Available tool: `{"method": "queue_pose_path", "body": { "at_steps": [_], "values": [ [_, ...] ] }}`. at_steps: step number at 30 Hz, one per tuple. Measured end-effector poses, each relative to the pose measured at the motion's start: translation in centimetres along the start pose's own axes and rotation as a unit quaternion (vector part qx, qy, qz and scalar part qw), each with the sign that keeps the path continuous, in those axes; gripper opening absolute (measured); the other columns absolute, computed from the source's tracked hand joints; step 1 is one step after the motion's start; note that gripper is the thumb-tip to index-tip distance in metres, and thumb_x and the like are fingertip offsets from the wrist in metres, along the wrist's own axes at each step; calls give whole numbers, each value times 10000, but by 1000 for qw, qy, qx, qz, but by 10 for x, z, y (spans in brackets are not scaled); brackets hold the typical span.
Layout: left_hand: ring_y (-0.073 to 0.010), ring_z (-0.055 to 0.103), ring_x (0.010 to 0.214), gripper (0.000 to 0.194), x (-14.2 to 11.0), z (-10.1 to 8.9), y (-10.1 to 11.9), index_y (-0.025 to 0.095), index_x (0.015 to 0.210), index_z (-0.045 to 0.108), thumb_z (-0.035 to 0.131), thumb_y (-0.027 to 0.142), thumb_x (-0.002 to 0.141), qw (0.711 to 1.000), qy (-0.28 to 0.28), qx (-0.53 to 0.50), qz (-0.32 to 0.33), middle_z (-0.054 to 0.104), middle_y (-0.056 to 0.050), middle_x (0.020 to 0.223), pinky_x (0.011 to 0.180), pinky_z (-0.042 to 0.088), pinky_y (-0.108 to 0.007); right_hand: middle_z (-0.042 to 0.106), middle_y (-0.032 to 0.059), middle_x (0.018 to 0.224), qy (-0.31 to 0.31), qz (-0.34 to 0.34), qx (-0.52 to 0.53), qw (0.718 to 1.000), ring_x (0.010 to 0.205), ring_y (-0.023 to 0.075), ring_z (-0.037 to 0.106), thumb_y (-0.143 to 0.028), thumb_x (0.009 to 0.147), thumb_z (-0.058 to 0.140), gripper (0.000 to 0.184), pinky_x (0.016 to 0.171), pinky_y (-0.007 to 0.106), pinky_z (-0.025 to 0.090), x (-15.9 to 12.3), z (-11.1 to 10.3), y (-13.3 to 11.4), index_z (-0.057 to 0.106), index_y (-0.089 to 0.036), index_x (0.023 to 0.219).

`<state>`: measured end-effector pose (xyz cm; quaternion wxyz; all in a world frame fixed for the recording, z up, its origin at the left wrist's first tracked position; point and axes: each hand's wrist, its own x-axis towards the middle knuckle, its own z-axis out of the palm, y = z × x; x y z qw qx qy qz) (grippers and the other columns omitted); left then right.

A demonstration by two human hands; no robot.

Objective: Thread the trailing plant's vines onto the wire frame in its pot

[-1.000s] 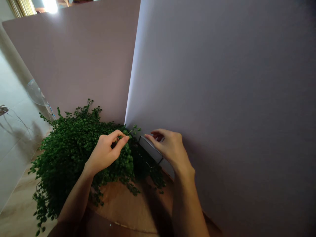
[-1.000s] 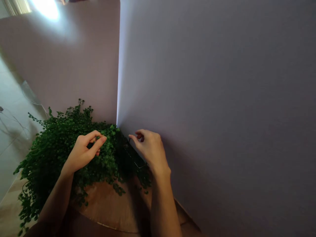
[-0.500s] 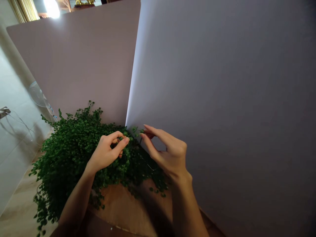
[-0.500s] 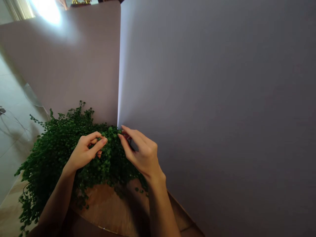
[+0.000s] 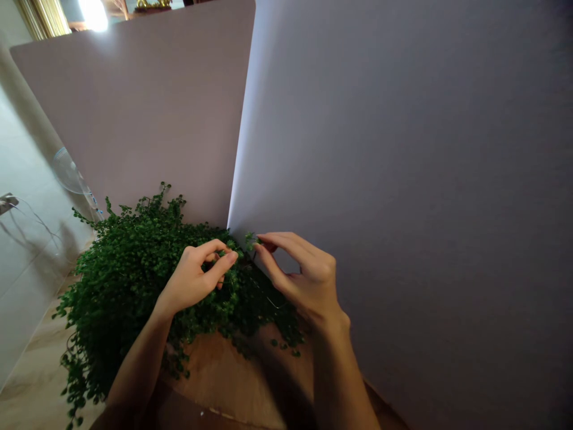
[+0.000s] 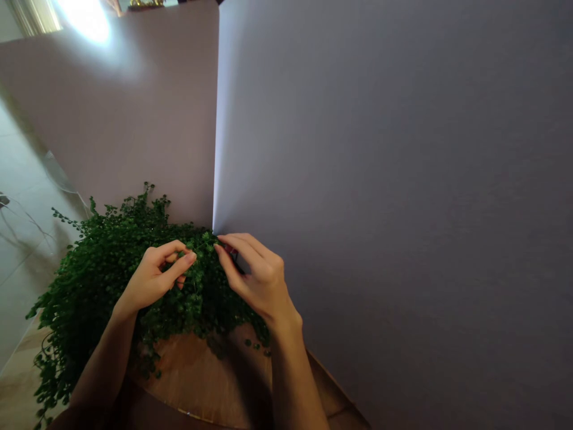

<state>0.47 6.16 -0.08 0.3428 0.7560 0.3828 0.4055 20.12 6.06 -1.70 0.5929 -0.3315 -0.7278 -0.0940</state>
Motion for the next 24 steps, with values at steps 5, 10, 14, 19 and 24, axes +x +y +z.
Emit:
{"method": "queue_pose_path", "body": {
  "at_steps": [5, 10, 14, 19, 24],
  "values": [
    [-65, 554, 501, 247, -1, 1, 5, 170, 858, 618, 560, 392, 950, 999, -35, 25, -4, 505, 68, 553, 517, 419, -162, 679, 20, 736, 44, 35, -39, 998, 624, 112, 599, -93, 841, 653, 78, 640, 258, 520, 2, 2, -3, 689, -147, 884],
    [-53, 425, 482, 252, 1, 6, 9, 174, 839, 611, 539, 382, 962, 997, -54, 59, 4, 467, 73, 553, 488, 317, -186, 669, 1, 681, 62, 82, -74, 992, 575, 111, 572, -143, 844, 632, 70, 602, 258, 499, 3, 12, -6, 700, -162, 846],
    [-53, 329, 474, 267, 1, 7, 11, 168, 790, 596, 535, 363, 961, 996, -61, 69, 6, 390, 79, 529, 468, 249, -204, 676, 0, 660, 82, 115, -116, 983, 552, 123, 579, -192, 839, 611, 104, 592, 274, 500, 0, 13, 5, 708, -174, 807],
    [-58, 365, 442, 267, -8, 0, 16, 178, 834, 635, 525, 384, 964, 992, -106, 70, 6, 399, 79, 488, 467, 289, -202, 698, 32, 673, 150, 220, -158, 951, 580, 160, 615, -289, 831, 654, 144, 635, 326, 521, -9, -9, 34, 739, -172, 832],
    [-79, 515, 458, 287, -5, 2, 8, 178, 834, 595, 530, 429, 956, 1000, -2, 12, -19, 455, 66, 518, 477, 406, -186, 693, 20, 661, 46, 243, -117, 962, 559, 149, 591, -403, 799, 745, 224, 572, 301, 486, -10, -16, 32, 722, -180, 782]
  ]
}}
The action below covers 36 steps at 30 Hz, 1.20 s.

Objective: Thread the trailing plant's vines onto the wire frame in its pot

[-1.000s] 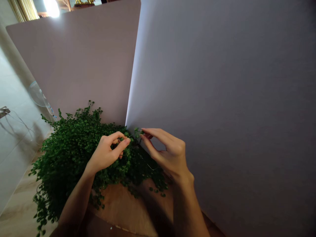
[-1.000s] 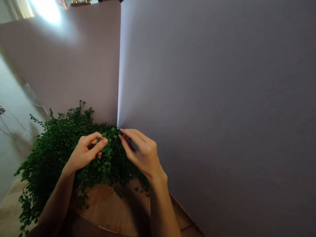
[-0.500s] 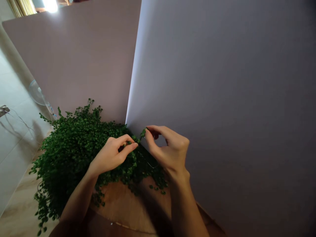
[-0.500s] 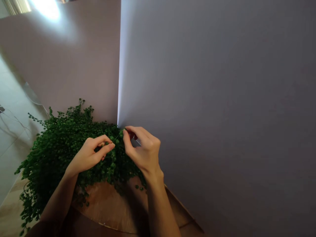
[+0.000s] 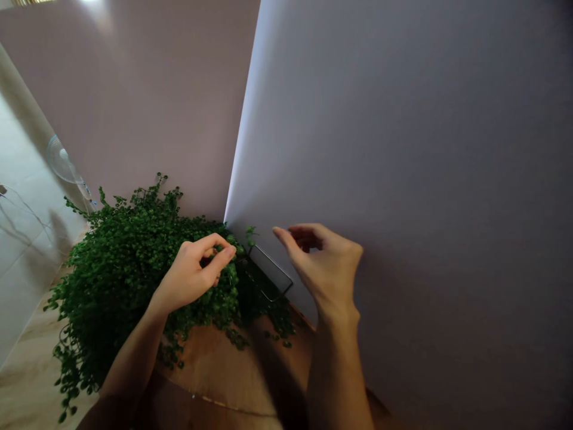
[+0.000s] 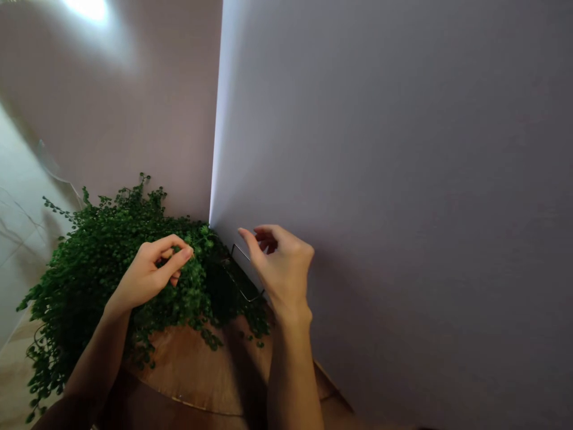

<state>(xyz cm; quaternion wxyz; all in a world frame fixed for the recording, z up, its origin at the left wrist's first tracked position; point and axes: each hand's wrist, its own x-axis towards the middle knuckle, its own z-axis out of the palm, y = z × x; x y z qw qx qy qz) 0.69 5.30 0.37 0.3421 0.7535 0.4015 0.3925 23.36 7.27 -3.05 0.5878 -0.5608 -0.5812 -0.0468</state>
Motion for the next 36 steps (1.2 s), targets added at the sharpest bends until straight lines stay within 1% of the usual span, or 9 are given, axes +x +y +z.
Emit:
{"method": "queue_pose_path", "body": {
  "at_steps": [2, 5, 8, 11, 14, 21, 25, 30, 36],
  "values": [
    [-80, 530, 457, 280, 3, 2, -4, 179, 848, 602, 537, 430, 953, 1000, 23, -9, -7, 458, 68, 515, 477, 424, -179, 679, 8, 652, -24, -41, -1, 999, 552, 138, 564, -361, 808, 745, 185, 567, 296, 470, -2, 1, -10, 708, -183, 770],
    [-78, 537, 455, 281, 4, 3, -9, 181, 854, 610, 548, 439, 946, 999, 45, -13, -18, 462, 70, 510, 467, 426, -171, 678, -2, 682, -57, -123, 47, 990, 580, 122, 566, -242, 851, 700, 81, 603, 283, 485, -7, 1, -29, 696, -188, 791],
    [-75, 531, 448, 280, 4, 3, -10, 180, 860, 609, 556, 443, 942, 998, 60, -9, -17, 471, 72, 507, 455, 416, -166, 700, 6, 751, -62, -190, 103, 974, 624, 115, 603, -165, 863, 676, 31, 641, 272, 524, -13, 1, -45, 694, -189, 867],
    [-73, 536, 449, 276, 3, 2, -8, 179, 863, 607, 558, 438, 944, 998, 54, -8, -11, 486, 70, 511, 452, 414, -163, 725, 28, 846, -36, -234, 109, 965, 679, 125, 641, -128, 861, 672, 146, 677, 283, 565, -18, 6, -50, 692, -195, 989],
    [-76, 544, 453, 280, 3, 2, -6, 178, 860, 606, 558, 440, 944, 999, 46, -14, -10, 481, 70, 511, 461, 427, -166, 737, 48, 923, -29, -254, 91, 962, 751, 143, 675, -110, 874, 647, 239, 709, 301, 591, -19, 11, -46, 679, -206, 1091],
    [-81, 535, 460, 268, 2, 3, -4, 177, 858, 603, 550, 422, 951, 1000, 19, -7, 7, 478, 67, 514, 477, 428, -181, 740, 52, 897, -18, -263, 73, 962, 745, 148, 680, -90, 867, 641, 226, 702, 303, 594, -17, 12, -44, 684, -202, 1058],
    [-83, 526, 460, 273, 2, 3, -1, 177, 858, 612, 546, 425, 952, 1000, 7, -3, 12, 440, 70, 519, 473, 402, -190, 732, 38, 844, 3, -229, 78, 970, 693, 148, 663, -103, 851, 639, 184, 674, 309, 585, -17, 11, -50, 696, -214, 987],
    [-70, 463, 476, 283, 1, 5, 2, 179, 825, 613, 534, 414, 962, 999, -4, 44, 25, 409, 71, 528, 499, 342, -204, 709, 17, 748, 36, -191, 68, 979, 613, 138, 630, -133, 845, 626, 126, 608, 290, 559, -16, 13, -54, 702, -215, 902],
    [-74, 367, 508, 295, 3, 7, 2, 173, 801, 606, 510, 396, 969, 997, -4, 64, 34, 430, 60, 574, 515, 296, -220, 697, 1, 689, 38, -158, 60, 985, 557, 120, 599, -165, 845, 628, 91, 576, 270, 542, -15, 16, -52, 712, -201, 850]
  ]
}}
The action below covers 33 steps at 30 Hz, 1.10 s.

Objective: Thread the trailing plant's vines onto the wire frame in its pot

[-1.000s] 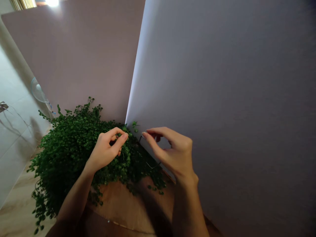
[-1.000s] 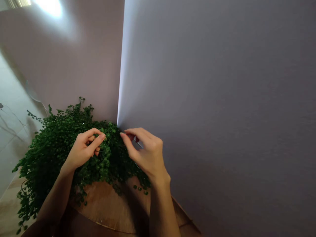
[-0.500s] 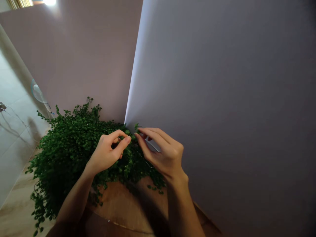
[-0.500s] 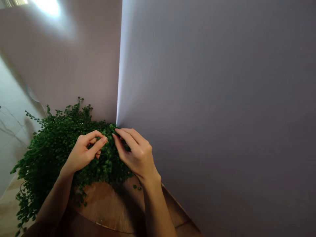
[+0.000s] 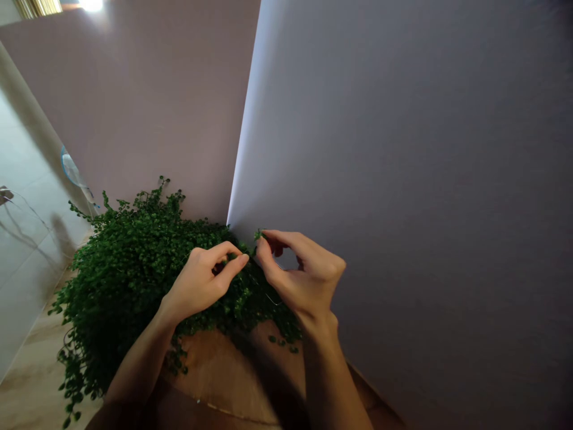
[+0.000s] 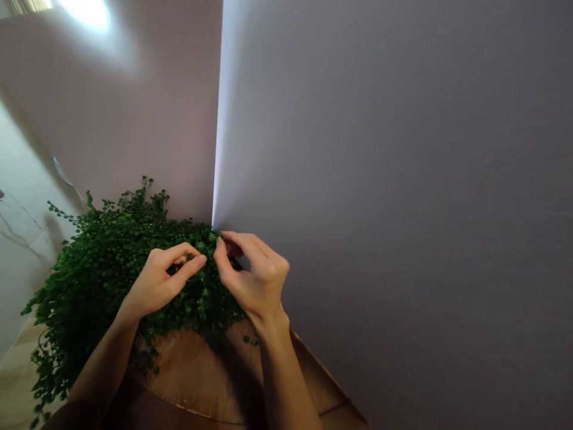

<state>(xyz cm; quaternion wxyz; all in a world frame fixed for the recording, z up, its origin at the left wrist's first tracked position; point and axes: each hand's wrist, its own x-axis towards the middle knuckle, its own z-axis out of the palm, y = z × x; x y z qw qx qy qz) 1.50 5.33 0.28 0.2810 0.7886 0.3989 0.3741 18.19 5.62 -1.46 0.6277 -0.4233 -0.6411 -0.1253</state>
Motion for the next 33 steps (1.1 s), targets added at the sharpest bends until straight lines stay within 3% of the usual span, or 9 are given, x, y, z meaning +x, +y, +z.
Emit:
{"method": "queue_pose_path", "body": {
  "at_steps": [12, 18, 22, 26, 31, 33],
  "values": [
    [-70, 381, 509, 279, 3, 4, -5, 183, 824, 613, 498, 388, 976, 999, 9, 37, -8, 490, 58, 596, 525, 287, -231, 710, 1, 700, -7, 56, 3, 998, 560, 136, 613, -214, 830, 630, 93, 581, 290, 531, -8, 11, 6, 722, -206, 844],
    [-60, 316, 474, 310, -2, -3, -3, 174, 745, 595, 527, 380, 967, 1000, -1, 20, 3, 358, 70, 527, 485, 246, -230, 690, 26, 663, 78, 113, -66, 988, 571, 162, 620, -240, 815, 651, 104, 627, 334, 534, -5, -6, 45, 735, -178, 813],
    [-60, 328, 458, 281, -3, -6, -4, 177, 773, 606, 538, 373, 964, 998, 55, 24, 4, 321, 78, 507, 493, 259, -233, 702, 24, 701, 49, 163, -45, 984, 593, 157, 622, -322, 811, 710, 140, 621, 316, 524, -5, -20, 61, 734, -186, 839],
    [-64, 345, 459, 275, -1, -6, -7, 179, 789, 602, 529, 377, 966, 999, 45, 29, -7, 349, 76, 510, 486, 261, -234, 675, 17, 705, -54, 118, -64, 990, 587, 150, 578, -350, 804, 740, 192, 590, 308, 488, -5, -15, 56, 717, -174, 878],
    [-68, 326, 467, 263, 1, -7, -9, 180, 813, 619, 513, 365, 968, 997, 39, 67, -21, 366, 75, 517, 485, 245, -236, 679, 39, 779, -70, 0, -52, 996, 654, 147, 596, -202, 894, 634, 90, 655, 298, 506, -1, -10, 34, 702, -161, 936],
    [-70, 345, 468, 253, 1, -6, -10, 185, 835, 631, 507, 361, 969, 995, 34, 87, -25, 390, 74, 518, 500, 260, -234, 696, 50, 870, -89, -41, -17, 995, 723, 139, 625, -122, 926, 561, 194, 707, 280, 522, -1, -11, 24, 692, -169, 1062]
  ]
}}
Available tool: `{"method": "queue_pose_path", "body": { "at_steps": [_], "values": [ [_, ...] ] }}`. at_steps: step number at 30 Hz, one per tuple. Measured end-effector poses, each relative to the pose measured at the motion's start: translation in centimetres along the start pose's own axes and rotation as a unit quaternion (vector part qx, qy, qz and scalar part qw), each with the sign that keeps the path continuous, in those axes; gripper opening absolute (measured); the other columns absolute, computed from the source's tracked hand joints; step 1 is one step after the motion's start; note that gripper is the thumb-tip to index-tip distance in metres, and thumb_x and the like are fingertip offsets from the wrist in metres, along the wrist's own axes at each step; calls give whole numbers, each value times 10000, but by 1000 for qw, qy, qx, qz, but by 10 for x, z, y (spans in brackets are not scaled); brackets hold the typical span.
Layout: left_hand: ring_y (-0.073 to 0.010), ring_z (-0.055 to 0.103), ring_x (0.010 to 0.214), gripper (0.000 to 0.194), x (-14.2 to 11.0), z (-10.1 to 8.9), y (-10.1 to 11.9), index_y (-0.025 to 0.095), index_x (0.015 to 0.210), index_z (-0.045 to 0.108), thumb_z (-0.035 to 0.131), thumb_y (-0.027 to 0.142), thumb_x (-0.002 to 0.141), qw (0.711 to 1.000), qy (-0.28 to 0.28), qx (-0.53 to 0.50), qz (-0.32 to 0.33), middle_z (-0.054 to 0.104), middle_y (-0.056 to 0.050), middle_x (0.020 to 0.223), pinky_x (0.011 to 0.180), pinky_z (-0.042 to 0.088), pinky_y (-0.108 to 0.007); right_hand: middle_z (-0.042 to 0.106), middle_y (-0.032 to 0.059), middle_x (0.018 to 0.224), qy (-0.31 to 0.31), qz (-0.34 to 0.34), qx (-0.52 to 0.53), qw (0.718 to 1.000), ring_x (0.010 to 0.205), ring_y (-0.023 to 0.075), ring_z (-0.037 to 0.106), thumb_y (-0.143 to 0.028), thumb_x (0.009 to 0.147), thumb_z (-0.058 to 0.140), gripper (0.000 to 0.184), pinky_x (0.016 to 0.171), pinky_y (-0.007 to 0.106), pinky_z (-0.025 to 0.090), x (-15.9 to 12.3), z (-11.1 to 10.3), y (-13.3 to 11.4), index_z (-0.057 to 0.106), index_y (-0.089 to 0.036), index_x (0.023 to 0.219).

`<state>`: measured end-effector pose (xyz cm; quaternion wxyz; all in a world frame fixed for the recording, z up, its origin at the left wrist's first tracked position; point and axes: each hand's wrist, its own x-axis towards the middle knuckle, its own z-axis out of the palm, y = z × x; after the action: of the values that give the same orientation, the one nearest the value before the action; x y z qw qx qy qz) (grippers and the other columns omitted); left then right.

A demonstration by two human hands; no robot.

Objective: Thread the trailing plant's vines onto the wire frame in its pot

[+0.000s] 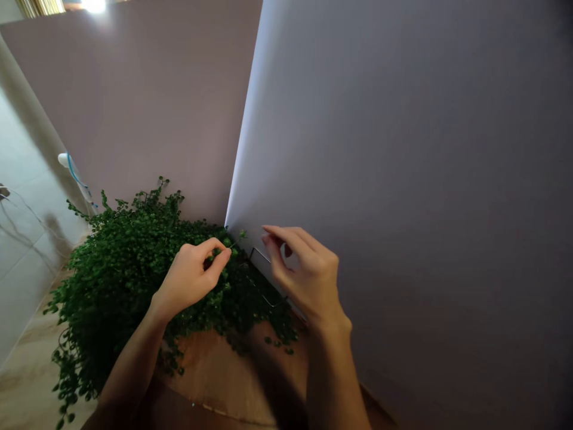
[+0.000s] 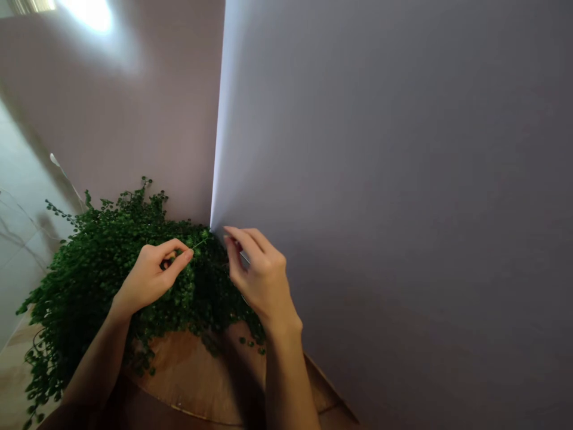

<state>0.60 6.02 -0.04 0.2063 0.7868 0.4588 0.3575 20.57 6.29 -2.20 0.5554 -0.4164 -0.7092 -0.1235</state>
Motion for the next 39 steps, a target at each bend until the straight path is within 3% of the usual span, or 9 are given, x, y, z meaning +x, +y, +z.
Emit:
{"method": "queue_pose_path", "body": {
  "at_steps": [3, 5, 11, 16, 23, 28, 33, 39],
  "values": [
    [-76, 372, 468, 247, 0, 1, 0, 194, 862, 642, 501, 367, 967, 1000, -18, 25, 1, 419, 69, 523, 515, 278, -232, 690, 69, 996, -56, -40, 33, 997, 799, 137, 641, -70, 943, 504, 367, 754, 280, 532, 0, 0, -12, 619, -184, 1271],
    [-81, 377, 470, 247, 0, 2, 1, 201, 873, 646, 495, 371, 967, 999, -27, 35, 0, 424, 66, 524, 516, 281, -231, 678, 83, 1020, -84, -45, 39, 995, 804, 144, 640, -64, 942, 499, 385, 748, 292, 531, -1, 2, -14, 608, -172, 1295],
    [-85, 371, 469, 246, 0, 3, 1, 213, 893, 654, 491, 381, 966, 999, -13, 48, -6, 417, 65, 523, 509, 277, -226, 673, 91, 942, -76, -32, 33, 996, 764, 158, 631, -91, 919, 555, 161, 711, 305, 521, -2, 7, -9, 692, -131, 994],
    [-83, 376, 473, 248, 0, 4, 0, 204, 894, 657, 497, 380, 966, 999, -3, 47, 5, 429, 64, 528, 521, 286, -228, 684, 75, 917, -83, -21, 34, 996, 758, 151, 630, -82, 891, 570, 117, 714, 292, 516, -1, 7, -8, 660, -141, 936],
    [-84, 388, 469, 259, 1, 7, 2, 203, 864, 655, 498, 379, 969, 998, -28, 63, 4, 440, 61, 518, 514, 266, -227, 656, 9, 713, -16, 20, 20, 999, 598, 111, 583, -124, 840, 631, 57, 618, 246, 494, 1, 10, -9, 650, -160, 801],
    [-80, 332, 437, 250, 2, 10, 4, 202, 841, 651, 505, 356, 972, 995, -20, 97, 19, 383, 75, 476, 514, 236, -239, 682, 8, 710, -8, 73, 21, 997, 593, 122, 608, -170, 832, 644, 44, 611, 254, 498, 1, 15, -10, 673, -168, 798],
    [-76, 339, 445, 235, 3, 11, 2, 205, 861, 651, 501, 346, 974, 993, -14, 118, 16, 422, 72, 499, 531, 240, -242, 690, 18, 700, 4, 97, 15, 995, 599, 139, 633, -208, 846, 614, 97, 620, 272, 508, -1, 26, -13, 677, -168, 782],
    [-70, 336, 449, 270, -3, 3, 5, 202, 812, 659, 509, 361, 970, 997, -57, 42, 29, 360, 76, 481, 519, 266, -230, 706, 52, 705, 89, 161, -82, 980, 605, 175, 651, -272, 857, 585, 162, 652, 327, 526, -5, 14, 24, 691, -158, 815]
  ]
}}
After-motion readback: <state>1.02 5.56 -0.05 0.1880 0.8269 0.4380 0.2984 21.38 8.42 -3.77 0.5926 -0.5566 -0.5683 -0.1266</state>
